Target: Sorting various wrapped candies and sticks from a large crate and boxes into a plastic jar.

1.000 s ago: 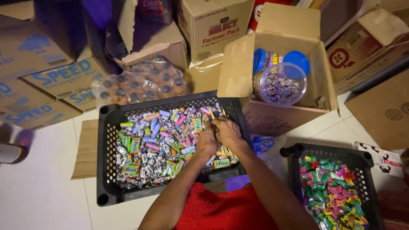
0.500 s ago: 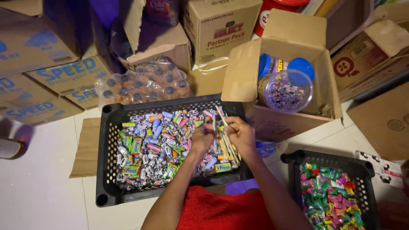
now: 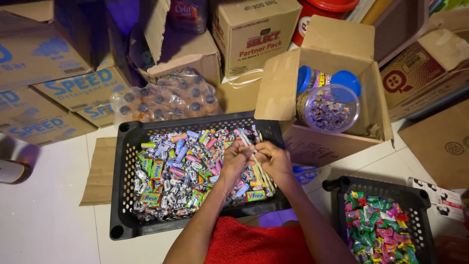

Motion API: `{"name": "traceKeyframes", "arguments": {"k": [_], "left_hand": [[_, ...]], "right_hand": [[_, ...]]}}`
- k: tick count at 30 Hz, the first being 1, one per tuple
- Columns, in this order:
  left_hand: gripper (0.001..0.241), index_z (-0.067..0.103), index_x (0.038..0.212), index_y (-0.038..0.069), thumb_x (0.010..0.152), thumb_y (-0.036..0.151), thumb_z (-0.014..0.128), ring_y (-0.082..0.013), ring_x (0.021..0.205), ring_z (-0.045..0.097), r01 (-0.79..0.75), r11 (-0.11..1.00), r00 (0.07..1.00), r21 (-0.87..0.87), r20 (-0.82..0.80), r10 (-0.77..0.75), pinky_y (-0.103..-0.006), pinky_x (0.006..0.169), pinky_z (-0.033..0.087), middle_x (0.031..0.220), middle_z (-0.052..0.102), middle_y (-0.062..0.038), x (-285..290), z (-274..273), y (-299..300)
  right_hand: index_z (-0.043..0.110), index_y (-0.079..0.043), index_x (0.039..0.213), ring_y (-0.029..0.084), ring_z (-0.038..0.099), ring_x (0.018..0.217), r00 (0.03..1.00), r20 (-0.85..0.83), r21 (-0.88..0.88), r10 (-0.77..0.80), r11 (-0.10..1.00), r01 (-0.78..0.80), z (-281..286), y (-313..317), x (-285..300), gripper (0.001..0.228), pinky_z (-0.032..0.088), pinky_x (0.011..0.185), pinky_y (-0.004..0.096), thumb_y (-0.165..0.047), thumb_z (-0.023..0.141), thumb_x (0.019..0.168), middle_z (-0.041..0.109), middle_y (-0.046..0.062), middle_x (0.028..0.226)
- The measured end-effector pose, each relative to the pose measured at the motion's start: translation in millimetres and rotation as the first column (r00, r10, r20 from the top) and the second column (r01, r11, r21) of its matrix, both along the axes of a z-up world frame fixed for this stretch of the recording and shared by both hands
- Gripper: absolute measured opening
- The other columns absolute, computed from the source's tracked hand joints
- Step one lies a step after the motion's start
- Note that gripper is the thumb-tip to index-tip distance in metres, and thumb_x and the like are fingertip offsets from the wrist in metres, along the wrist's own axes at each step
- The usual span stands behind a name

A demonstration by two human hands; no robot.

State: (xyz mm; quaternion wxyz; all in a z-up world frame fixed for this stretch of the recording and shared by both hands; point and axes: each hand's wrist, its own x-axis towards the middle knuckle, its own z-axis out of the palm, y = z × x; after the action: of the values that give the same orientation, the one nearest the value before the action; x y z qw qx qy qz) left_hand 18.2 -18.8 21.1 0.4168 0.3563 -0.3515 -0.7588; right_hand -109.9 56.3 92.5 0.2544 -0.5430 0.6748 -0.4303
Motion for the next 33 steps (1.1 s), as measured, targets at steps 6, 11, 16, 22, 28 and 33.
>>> {"name": "traceKeyframes", "arguments": {"k": [6, 11, 16, 22, 28, 33], "left_hand": [[0.013, 0.074, 0.101, -0.002, 0.095, 0.009, 0.072, -0.0083, 0.054, 0.060, 0.004, 0.997, 0.999, 0.079, -0.045, 0.000, -0.0206, 0.050, 0.052, 0.079, 0.073, -0.003, 4, 16, 3], [0.019, 0.073, 0.107, -0.005, 0.095, 0.009, 0.072, -0.0102, 0.057, 0.065, 0.047, 0.995, 0.989, 0.093, -0.143, -0.033, -0.0214, 0.053, 0.055, 0.083, 0.074, -0.006, 8, 23, -1], [0.021, 0.073, 0.113, -0.002, 0.094, 0.007, 0.072, -0.0115, 0.058, 0.067, 0.027, 0.994, 0.983, 0.107, -0.186, -0.007, -0.0215, 0.055, 0.057, 0.083, 0.073, -0.007, 15, 31, -7], [0.020, 0.070, 0.112, -0.006, 0.095, 0.004, 0.067, -0.0185, 0.072, 0.073, 0.005, 0.993, 0.961, 0.116, -0.275, 0.027, -0.0274, 0.066, 0.063, 0.091, 0.074, -0.012, 18, 49, -10], [0.019, 0.068, 0.112, -0.010, 0.099, 0.004, 0.067, -0.0216, 0.080, 0.073, -0.044, 0.997, 0.911, 0.070, -0.406, 0.069, -0.0321, 0.072, 0.064, 0.095, 0.073, -0.015, 22, 42, -14], [0.021, 0.067, 0.116, -0.007, 0.099, 0.004, 0.063, -0.0235, 0.084, 0.073, -0.016, 0.997, 0.893, 0.081, -0.447, 0.050, -0.0347, 0.077, 0.065, 0.097, 0.072, -0.015, 21, 52, -13]], "right_hand": [[0.068, -0.007, 0.111, 0.011, 0.073, 0.075, 0.999, -0.002, -0.002, 0.035, 0.999, -0.035, 2, 1, -2, 0.020, 0.057, 0.070, 0.030, -0.003, 0.068, 0.091, 0.078, 0.008, 0.086], [0.068, -0.006, 0.112, 0.007, 0.068, 0.082, 0.994, 0.075, -0.075, 0.077, 0.995, -0.071, -12, 2, -13, 0.022, 0.056, 0.076, 0.027, 0.001, 0.064, 0.091, 0.076, 0.006, 0.088], [0.070, -0.003, 0.113, 0.007, 0.064, 0.084, 0.987, 0.095, -0.103, 0.126, 0.988, -0.116, -28, 2, -29, 0.032, 0.054, 0.077, 0.025, 0.008, 0.061, 0.084, 0.074, 0.003, 0.090], [0.069, -0.002, 0.114, 0.006, 0.065, 0.086, 0.937, 0.295, -0.085, 0.185, 0.982, -0.167, -15, 5, -28, 0.020, 0.055, 0.077, 0.024, 0.001, 0.066, 0.094, 0.073, 0.001, 0.095], [0.067, -0.002, 0.118, 0.009, 0.063, 0.069, 0.846, 0.504, -0.101, 0.177, 0.984, -0.146, -18, 10, -41, 0.026, 0.052, 0.060, 0.024, -0.004, 0.071, 0.093, 0.072, 0.006, 0.088], [0.070, 0.003, 0.115, 0.009, 0.058, 0.066, 0.776, 0.627, -0.155, 0.063, 0.987, 0.045, -10, 15, -42, 0.022, 0.047, 0.062, 0.023, 0.000, 0.070, 0.093, 0.072, 0.006, 0.084]]}}
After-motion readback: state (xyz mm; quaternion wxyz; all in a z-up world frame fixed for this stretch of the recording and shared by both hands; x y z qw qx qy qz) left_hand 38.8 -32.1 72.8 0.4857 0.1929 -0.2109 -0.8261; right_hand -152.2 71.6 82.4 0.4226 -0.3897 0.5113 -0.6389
